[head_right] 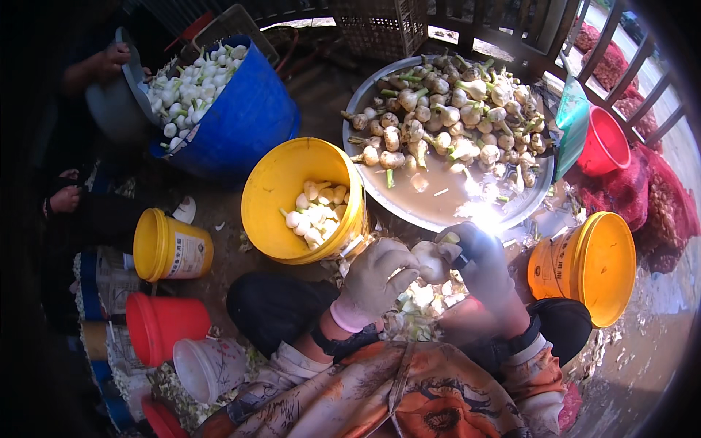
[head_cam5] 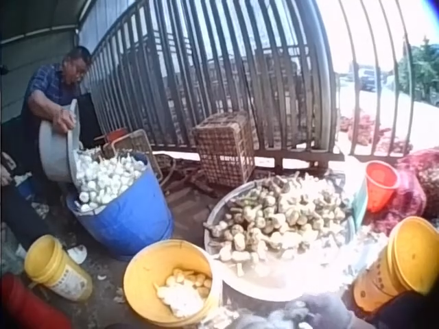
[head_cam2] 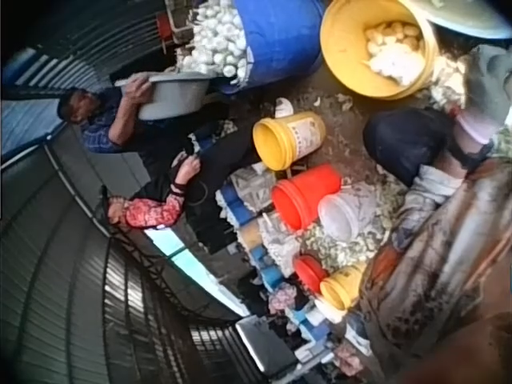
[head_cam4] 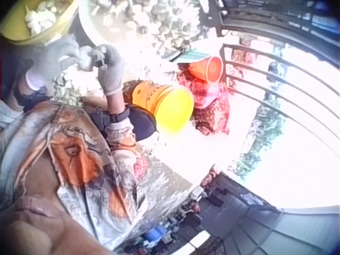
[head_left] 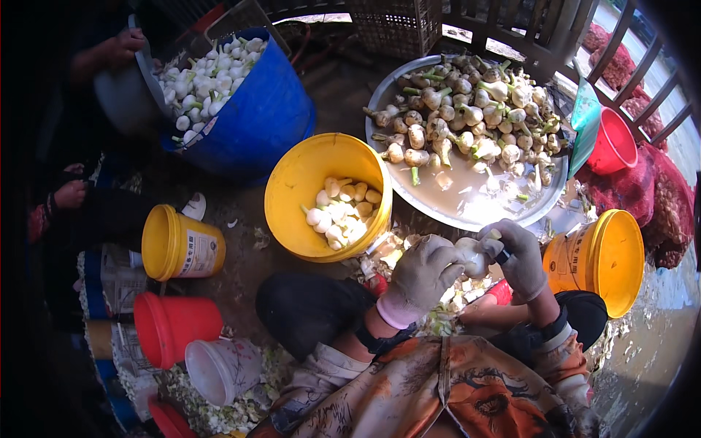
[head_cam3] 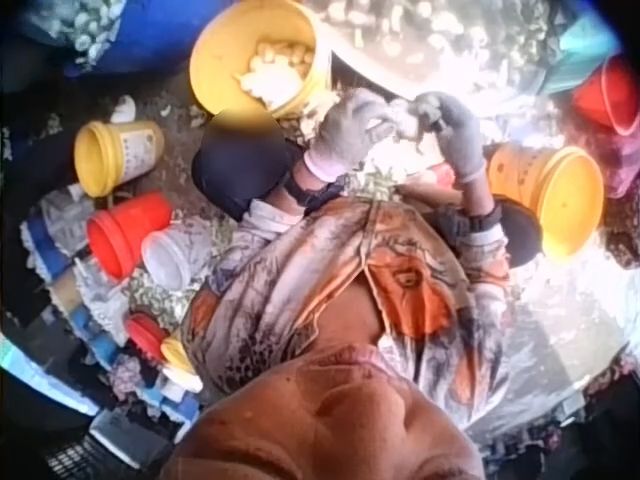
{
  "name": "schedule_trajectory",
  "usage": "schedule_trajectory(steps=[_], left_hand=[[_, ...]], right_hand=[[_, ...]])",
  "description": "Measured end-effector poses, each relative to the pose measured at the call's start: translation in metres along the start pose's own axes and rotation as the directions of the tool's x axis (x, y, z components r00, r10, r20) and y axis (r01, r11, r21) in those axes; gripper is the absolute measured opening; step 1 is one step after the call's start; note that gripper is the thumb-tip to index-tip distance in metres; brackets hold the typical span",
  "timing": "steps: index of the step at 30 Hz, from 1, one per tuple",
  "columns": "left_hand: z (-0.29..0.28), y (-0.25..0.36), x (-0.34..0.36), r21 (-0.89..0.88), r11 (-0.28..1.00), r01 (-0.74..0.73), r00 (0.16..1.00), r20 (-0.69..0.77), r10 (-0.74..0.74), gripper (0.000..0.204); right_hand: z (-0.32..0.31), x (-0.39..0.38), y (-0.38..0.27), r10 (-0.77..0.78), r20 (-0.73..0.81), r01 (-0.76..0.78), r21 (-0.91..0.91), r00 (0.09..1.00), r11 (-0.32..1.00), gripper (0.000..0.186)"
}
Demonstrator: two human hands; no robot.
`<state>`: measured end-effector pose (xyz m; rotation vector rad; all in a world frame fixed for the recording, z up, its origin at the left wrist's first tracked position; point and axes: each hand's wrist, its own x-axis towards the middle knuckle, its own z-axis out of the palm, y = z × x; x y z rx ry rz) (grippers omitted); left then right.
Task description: Peeling the outer skins of onions or similar vegetable bulbs by hand.
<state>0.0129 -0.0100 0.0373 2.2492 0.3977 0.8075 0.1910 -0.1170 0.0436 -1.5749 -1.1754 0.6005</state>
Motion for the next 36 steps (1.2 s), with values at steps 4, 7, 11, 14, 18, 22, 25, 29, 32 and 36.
schedule_trajectory(steps=[4, 7, 11, 14, 18, 22, 25, 29, 32, 36], left_hand=[[0.041, -0.003, -0.037, 0.229, 0.968, -0.102, 0.931, 0.364, 0.012, 0.016], [0.03, -0.028, -0.033, 0.433, 0.878, 0.204, 0.545, 0.695, -0.47, 0.039], [0.013, -0.009, -0.02, -0.009, 0.782, 0.623, 0.691, 0.474, -0.546, 0.065], [0.019, 0.0, -0.009, -0.449, 0.695, 0.562, 0.827, 0.332, -0.454, 0.054], [0.014, -0.007, -0.01, -0.719, 0.334, 0.61, 0.762, 0.415, -0.498, 0.016], [0.001, -0.023, -0.003, -0.81, 0.322, 0.49, 0.695, 0.14, -0.706, 0.017], [0.01, -0.039, -0.016, -0.703, 0.248, 0.666, 0.584, 0.285, -0.761, 0.02], [0.013, -0.039, -0.026, -0.591, 0.368, 0.718, 0.663, 0.419, -0.621, 0.032], [0.024, -0.046, -0.018, -0.596, 0.415, 0.687, 0.7, 0.39, -0.599, 0.03], [0.028, -0.058, -0.013, -0.552, 0.335, 0.764, 0.618, 0.475, -0.627, 0.027]], right_hand=[[0.003, 0.006, -0.018, 0.282, -0.09, -0.236, 0.343, 0.955, 0.909, 0.018], [-0.005, 0.002, -0.011, 0.322, -0.106, -0.266, 0.355, 0.941, 0.896, 0.024], [-0.004, 0.001, -0.007, 0.439, -0.094, -0.367, 0.412, 0.894, 0.834, 0.027], [0.005, 0.003, -0.009, 0.459, -0.023, -0.399, 0.456, 0.888, 0.795, 0.028], [-0.002, -0.002, 0.016, 0.529, 0.115, -0.478, 0.616, 0.841, 0.626, 0.029], [-0.009, -0.003, 0.056, 0.572, 0.234, -0.54, 0.71, 0.786, 0.451, 0.017], [0.028, 0.032, 0.03, 0.423, 0.342, -0.512, 0.76, 0.839, 0.401, 0.025], [0.019, 0.088, 0.053, 0.232, 0.054, -0.231, -0.027, 0.971, 0.973, 0.048], [-0.059, 0.088, 0.172, 0.319, -0.467, -0.56, -0.75, 0.825, 0.351, 0.038], [-0.09, 0.073, 0.255, 0.435, -0.311, -0.512, -0.703, 0.845, 0.493, 0.019]])
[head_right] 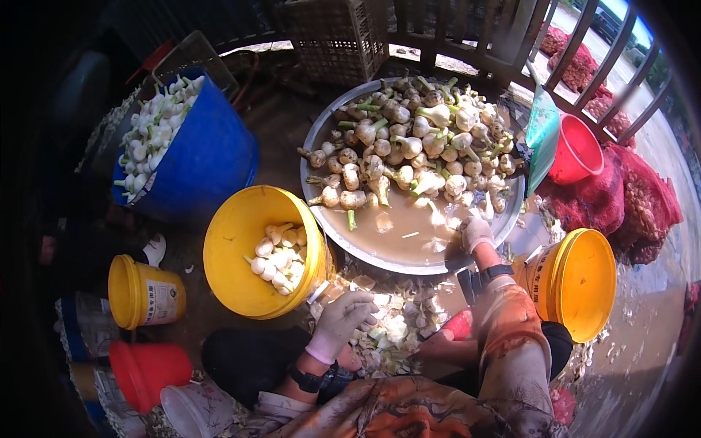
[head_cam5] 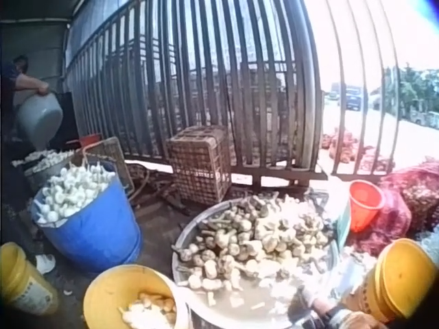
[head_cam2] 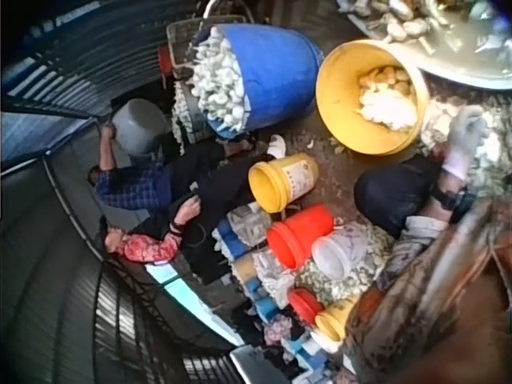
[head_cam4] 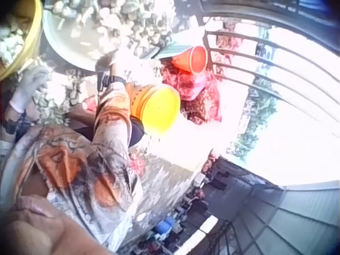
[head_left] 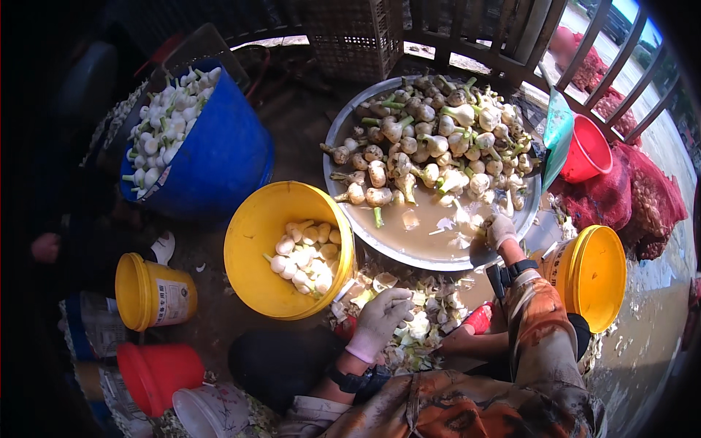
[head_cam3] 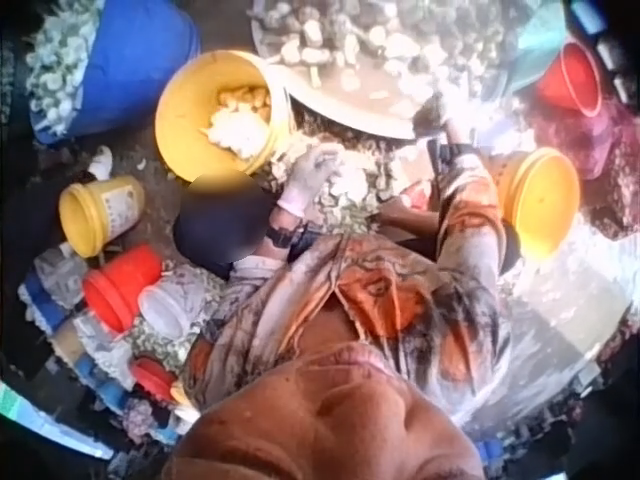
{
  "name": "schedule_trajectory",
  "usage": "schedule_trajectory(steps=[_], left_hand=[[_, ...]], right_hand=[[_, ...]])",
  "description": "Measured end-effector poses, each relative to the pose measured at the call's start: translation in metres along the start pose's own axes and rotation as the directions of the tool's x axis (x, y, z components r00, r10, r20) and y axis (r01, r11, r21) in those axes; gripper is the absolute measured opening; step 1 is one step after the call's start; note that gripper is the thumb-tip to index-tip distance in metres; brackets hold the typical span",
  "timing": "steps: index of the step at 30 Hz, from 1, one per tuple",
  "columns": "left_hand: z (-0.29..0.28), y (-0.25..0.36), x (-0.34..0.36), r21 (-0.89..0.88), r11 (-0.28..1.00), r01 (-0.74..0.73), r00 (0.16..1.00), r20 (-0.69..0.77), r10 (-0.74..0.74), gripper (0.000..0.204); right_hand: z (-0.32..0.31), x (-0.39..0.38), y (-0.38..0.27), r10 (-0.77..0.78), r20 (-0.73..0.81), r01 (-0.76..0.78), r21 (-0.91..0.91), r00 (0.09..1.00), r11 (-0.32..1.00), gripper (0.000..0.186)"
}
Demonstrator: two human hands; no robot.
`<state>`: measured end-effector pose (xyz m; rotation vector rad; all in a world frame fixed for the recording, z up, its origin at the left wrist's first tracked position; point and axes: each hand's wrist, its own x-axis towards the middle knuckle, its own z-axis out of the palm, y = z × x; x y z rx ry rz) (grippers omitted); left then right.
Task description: Peeling the outer skins of onions or similar vegetable bulbs by hand.
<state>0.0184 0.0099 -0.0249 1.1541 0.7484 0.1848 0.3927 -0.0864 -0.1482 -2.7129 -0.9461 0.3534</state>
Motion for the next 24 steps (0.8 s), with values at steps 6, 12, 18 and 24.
schedule_trajectory(steps=[6, 12, 18, 24], left_hand=[[0.007, -0.005, 0.01, 0.201, 0.973, -0.114, 0.992, -0.035, 0.123, 0.025], [0.011, 0.001, -0.015, 0.413, 0.895, -0.167, 0.985, 0.027, 0.171, 0.034], [-0.004, -0.013, -0.013, 0.362, 0.927, -0.094, 0.989, -0.073, 0.129, 0.03], [0.001, -0.022, 0.003, 0.247, 0.961, -0.125, 0.985, -0.084, 0.15, 0.055]], right_hand=[[-0.018, -0.036, -0.027, -0.169, 0.065, 0.172, -0.042, 0.983, 0.984, 0.028], [0.016, -0.026, -0.079, -0.352, 0.276, 0.402, -0.15, 0.895, 0.903, 0.034], [0.023, -0.003, -0.073, -0.54, 0.315, 0.606, -0.171, 0.781, 0.777, 0.022], [-0.072, -0.113, -0.121, -0.36, 0.575, -0.464, 0.813, 0.735, 0.352, 0.021]])
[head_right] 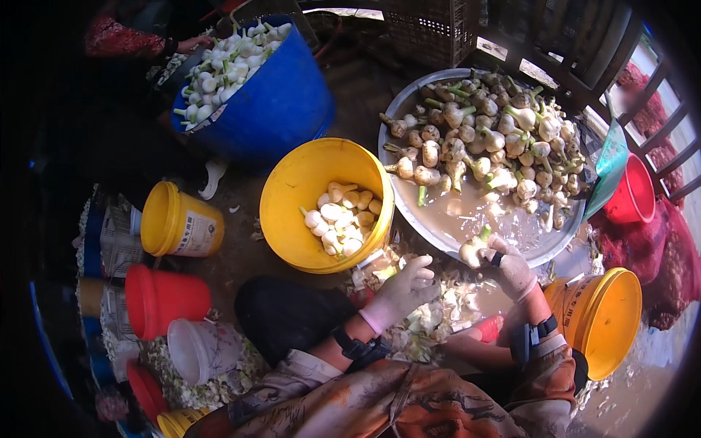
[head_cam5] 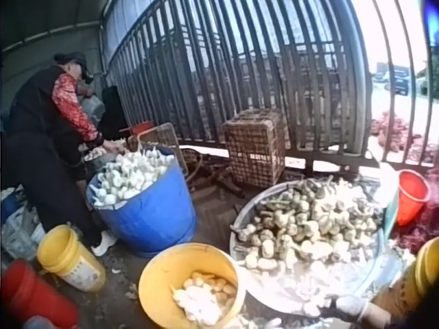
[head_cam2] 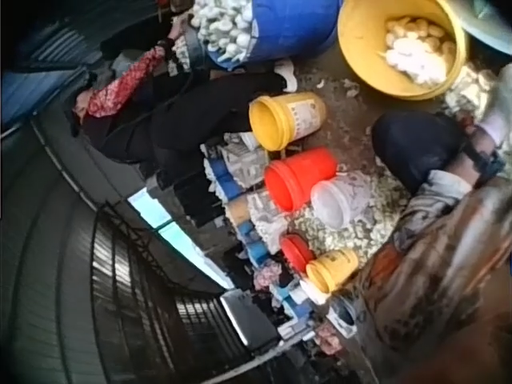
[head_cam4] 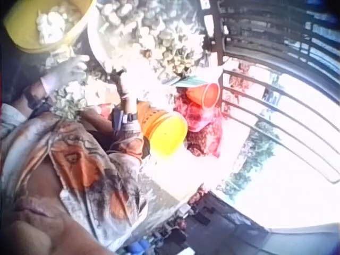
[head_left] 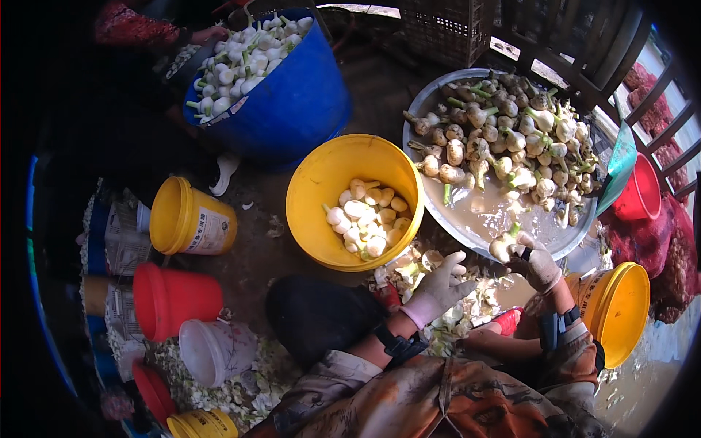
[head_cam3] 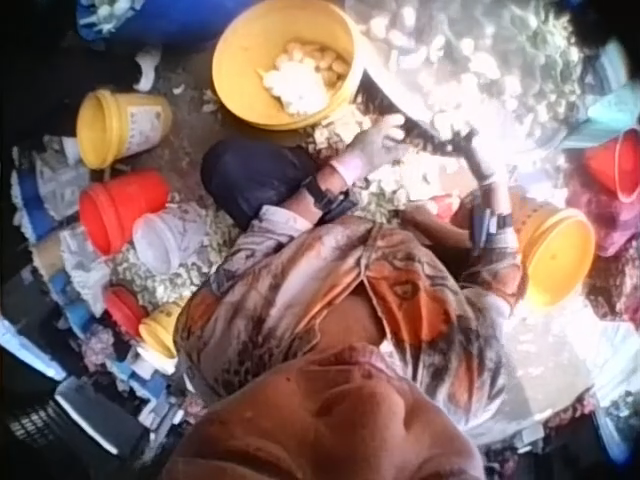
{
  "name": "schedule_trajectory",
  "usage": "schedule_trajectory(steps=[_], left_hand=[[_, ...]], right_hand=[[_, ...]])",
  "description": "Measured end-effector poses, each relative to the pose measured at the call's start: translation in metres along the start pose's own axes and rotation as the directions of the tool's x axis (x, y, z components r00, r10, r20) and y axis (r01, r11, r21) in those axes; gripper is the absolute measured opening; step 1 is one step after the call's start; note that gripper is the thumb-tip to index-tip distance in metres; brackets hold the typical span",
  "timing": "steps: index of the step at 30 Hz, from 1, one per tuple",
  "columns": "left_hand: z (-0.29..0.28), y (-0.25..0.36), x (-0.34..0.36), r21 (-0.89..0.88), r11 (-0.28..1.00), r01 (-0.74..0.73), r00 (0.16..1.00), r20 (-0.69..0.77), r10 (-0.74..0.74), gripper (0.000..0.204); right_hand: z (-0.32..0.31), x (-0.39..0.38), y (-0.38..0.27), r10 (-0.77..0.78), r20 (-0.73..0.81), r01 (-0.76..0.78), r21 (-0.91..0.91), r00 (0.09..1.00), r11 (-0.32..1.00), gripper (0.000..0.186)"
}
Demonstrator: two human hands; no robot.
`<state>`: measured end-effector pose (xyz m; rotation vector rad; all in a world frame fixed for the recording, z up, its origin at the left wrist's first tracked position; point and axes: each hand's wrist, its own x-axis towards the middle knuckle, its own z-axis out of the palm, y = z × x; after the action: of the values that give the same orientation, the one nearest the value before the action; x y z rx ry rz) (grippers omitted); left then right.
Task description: Peeling the outer skins of onions or similar vegetable bulbs by hand.
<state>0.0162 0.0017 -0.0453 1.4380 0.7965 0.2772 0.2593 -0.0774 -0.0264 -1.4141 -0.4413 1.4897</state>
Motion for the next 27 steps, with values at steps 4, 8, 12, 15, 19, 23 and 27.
schedule_trajectory(steps=[4, 8, 12, 15, 19, 23, 27], left_hand=[[0.009, 0.003, 0.007, 0.11, 0.983, -0.149, 0.989, 0.038, 0.146, 0.087], [0.011, 0.019, -0.005, 0.165, 0.977, -0.133, 0.988, -0.057, 0.144, 0.072], [0.017, 0.027, -0.013, 0.412, 0.869, -0.274, 0.91, -0.181, 0.372, 0.071], [0.014, 0.025, -0.016, 0.471, 0.829, -0.301, 0.878, -0.202, 0.433, 0.072], [0.0, 0.025, -0.02, -0.059, 0.965, -0.257, 0.966, -0.026, 0.256, 0.075], [-0.005, 0.042, -0.031, -0.646, 0.692, 0.323, 0.781, 0.595, 0.191, 0.074], [-0.008, 0.039, -0.031, -0.485, 0.832, 0.271, 0.78, 0.617, 0.105, 0.072]], right_hand=[[0.047, -0.024, 0.036, -0.126, 0.094, 0.138, -0.14, 0.988, 0.98, 0.027], [0.066, -0.033, 0.025, -0.611, 0.048, 0.44, -0.738, 0.79, 0.511, 0.029], [0.097, -0.034, 0.014, -0.485, -0.122, 0.352, -0.541, 0.866, 0.764, 0.027], [0.093, -0.038, 0.015, -0.497, -0.049, 0.459, -0.315, 0.866, 0.831, 0.022], [0.082, -0.064, -0.002, -0.338, 0.087, 0.349, -0.208, 0.937, 0.914, 0.016], [0.06, -0.06, 0.003, -0.503, 0.245, 0.56, -0.337, 0.828, 0.757, 0.024], [0.069, -0.059, -0.007, -0.615, 0.316, 0.639, -0.644, 0.723, 0.42, 0.045]])
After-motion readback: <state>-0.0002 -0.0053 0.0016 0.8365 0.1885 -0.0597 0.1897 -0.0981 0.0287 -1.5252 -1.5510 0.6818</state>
